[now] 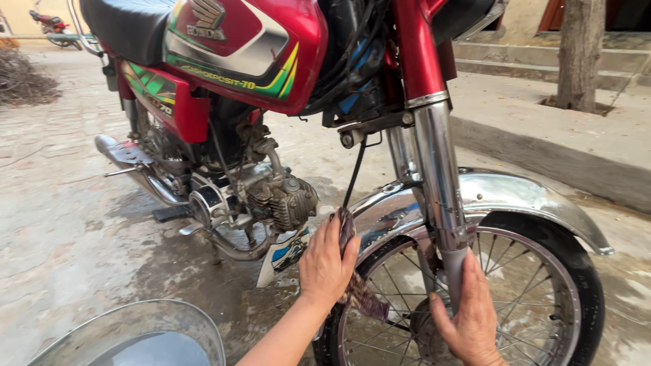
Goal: The person cleans a motorcycle by wiping the front fender, forks, and headlight with a cloth, and then scrubs the front wheel spokes and rim using a cloth and water from a bucket.
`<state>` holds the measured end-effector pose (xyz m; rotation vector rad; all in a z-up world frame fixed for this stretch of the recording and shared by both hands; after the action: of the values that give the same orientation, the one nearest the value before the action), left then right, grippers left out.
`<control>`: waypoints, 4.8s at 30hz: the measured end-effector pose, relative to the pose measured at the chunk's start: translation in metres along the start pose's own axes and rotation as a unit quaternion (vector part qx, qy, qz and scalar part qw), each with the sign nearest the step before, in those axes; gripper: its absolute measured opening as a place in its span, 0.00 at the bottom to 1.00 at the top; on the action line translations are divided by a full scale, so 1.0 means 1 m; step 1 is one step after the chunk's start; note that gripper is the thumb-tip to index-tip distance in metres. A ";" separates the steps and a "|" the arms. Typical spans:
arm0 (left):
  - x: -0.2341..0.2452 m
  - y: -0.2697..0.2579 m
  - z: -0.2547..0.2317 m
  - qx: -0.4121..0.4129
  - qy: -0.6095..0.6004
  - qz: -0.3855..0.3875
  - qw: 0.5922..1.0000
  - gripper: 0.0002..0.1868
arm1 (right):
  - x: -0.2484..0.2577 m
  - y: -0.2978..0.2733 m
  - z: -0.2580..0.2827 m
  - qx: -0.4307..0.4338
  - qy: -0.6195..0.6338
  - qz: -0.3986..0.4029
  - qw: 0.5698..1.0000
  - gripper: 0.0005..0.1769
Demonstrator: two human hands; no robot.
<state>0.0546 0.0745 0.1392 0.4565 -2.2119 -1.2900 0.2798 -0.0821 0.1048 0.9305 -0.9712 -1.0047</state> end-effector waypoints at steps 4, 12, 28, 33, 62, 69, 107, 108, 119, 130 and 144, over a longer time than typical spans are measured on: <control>0.004 -0.033 0.028 0.031 -0.009 0.042 0.999 0.41 | 0.001 0.001 0.000 0.008 -0.004 0.004 1.000 0.58; 0.018 -0.075 0.048 0.050 0.011 0.123 0.991 0.58 | -0.001 0.004 -0.002 0.023 0.001 0.042 0.999 0.62; 0.041 -0.095 -0.073 -0.030 -0.179 0.068 0.981 0.36 | 0.014 0.010 0.001 -0.015 -0.072 0.284 0.956 0.72; 0.025 -0.077 -0.144 0.082 -0.342 0.060 0.934 0.35 | 0.047 0.011 0.042 -0.004 0.141 0.200 0.969 0.52; -0.020 0.034 -0.068 -0.266 -0.009 0.089 0.960 0.43 | 0.067 0.144 -0.016 -0.194 0.087 0.004 0.977 0.35; -0.036 0.031 -0.060 -0.250 -0.033 0.126 0.959 0.42 | -0.035 0.181 -0.005 0.046 -0.023 0.072 0.996 0.27; -0.040 0.036 -0.047 -0.248 -0.091 0.151 0.952 0.45 | 0.066 0.108 -0.302 -0.375 -0.108 -0.075 0.918 0.33; -0.040 0.036 -0.048 -0.248 -0.091 0.152 0.952 0.45 | 0.069 0.101 -0.317 -0.377 -0.134 -0.070 0.914 0.33; -0.034 0.037 -0.051 -0.226 -0.070 0.138 0.962 0.47 | 0.068 0.120 -0.247 -0.329 -0.163 -0.078 0.927 0.32; -0.029 0.037 -0.057 -0.248 -0.065 0.113 0.960 0.46 | 0.046 0.145 -0.187 -0.217 -0.173 -0.063 0.959 0.32; -0.024 0.038 -0.062 -0.235 -0.015 0.129 0.963 0.46 | -0.021 0.170 -0.002 0.046 -0.152 -0.037 0.987 0.22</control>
<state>0.1100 0.0625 0.1902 -0.0336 -1.8244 -1.6118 0.3176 -0.0169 0.2591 0.9102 -1.2538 -1.1951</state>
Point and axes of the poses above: each hand's wrist, its own y-axis towards the middle knuckle, its own x-axis out of the back of the hand, z = x × y, the point moved 8 cm from there along y, towards the middle knuckle, and after that the axes turned 14 degrees about -z, right-handed, at the moved point
